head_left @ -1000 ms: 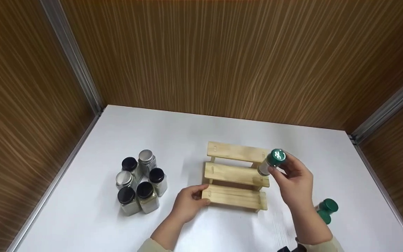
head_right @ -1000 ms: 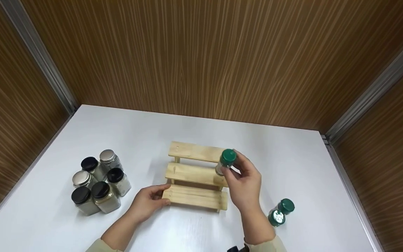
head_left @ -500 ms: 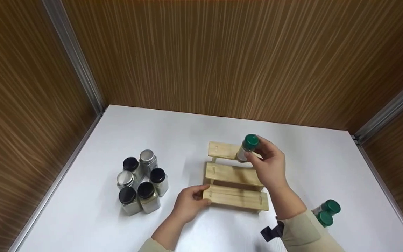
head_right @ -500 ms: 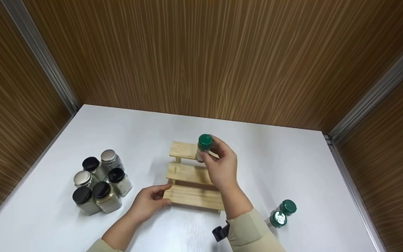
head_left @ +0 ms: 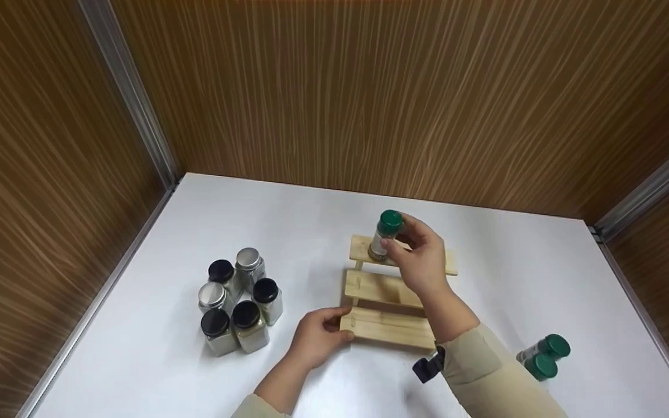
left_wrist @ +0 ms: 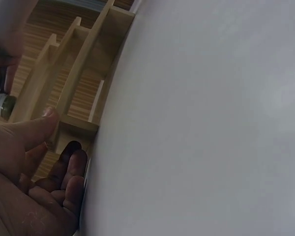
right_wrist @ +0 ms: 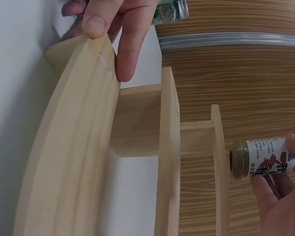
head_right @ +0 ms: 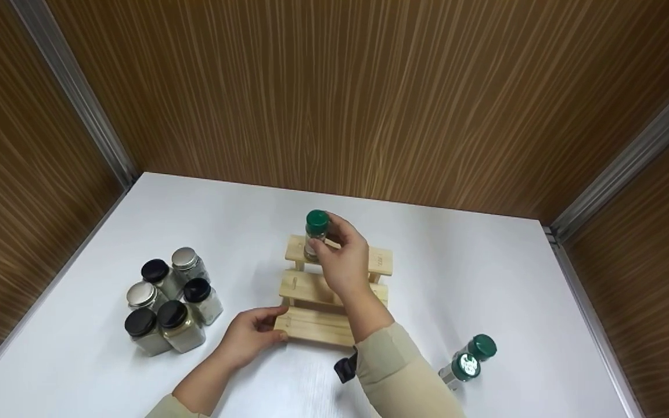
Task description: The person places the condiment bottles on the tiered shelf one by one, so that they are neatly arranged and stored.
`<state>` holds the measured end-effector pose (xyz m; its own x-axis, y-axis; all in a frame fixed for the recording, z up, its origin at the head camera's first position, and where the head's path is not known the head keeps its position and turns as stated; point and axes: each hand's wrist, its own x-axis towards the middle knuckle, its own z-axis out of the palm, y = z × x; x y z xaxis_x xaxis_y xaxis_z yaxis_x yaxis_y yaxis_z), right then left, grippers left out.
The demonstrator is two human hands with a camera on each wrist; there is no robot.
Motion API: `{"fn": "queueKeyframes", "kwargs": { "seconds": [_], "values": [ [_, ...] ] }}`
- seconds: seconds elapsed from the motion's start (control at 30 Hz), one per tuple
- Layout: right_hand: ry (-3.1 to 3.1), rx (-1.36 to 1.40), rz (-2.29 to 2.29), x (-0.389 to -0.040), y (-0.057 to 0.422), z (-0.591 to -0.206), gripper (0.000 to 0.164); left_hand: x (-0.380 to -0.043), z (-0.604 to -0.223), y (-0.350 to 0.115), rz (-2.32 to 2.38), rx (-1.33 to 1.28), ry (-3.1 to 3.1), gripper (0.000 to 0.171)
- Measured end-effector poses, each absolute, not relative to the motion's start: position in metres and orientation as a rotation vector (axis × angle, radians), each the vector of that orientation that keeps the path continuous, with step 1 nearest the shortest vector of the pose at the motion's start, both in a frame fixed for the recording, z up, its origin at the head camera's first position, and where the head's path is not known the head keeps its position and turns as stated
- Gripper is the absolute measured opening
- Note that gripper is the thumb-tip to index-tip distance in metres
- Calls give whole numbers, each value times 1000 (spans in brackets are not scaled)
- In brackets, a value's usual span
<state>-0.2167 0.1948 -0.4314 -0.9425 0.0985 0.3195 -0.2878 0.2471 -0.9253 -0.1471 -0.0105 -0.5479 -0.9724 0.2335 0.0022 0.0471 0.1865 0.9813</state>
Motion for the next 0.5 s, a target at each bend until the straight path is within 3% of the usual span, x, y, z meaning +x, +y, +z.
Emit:
{"fn": "queueKeyframes", "kwargs": {
  "seconds": [0.5],
  "values": [
    [-2235,244,1728,-226,173,-431,44,-144,-548,-6,1884,271,2322,47]
  ]
}}
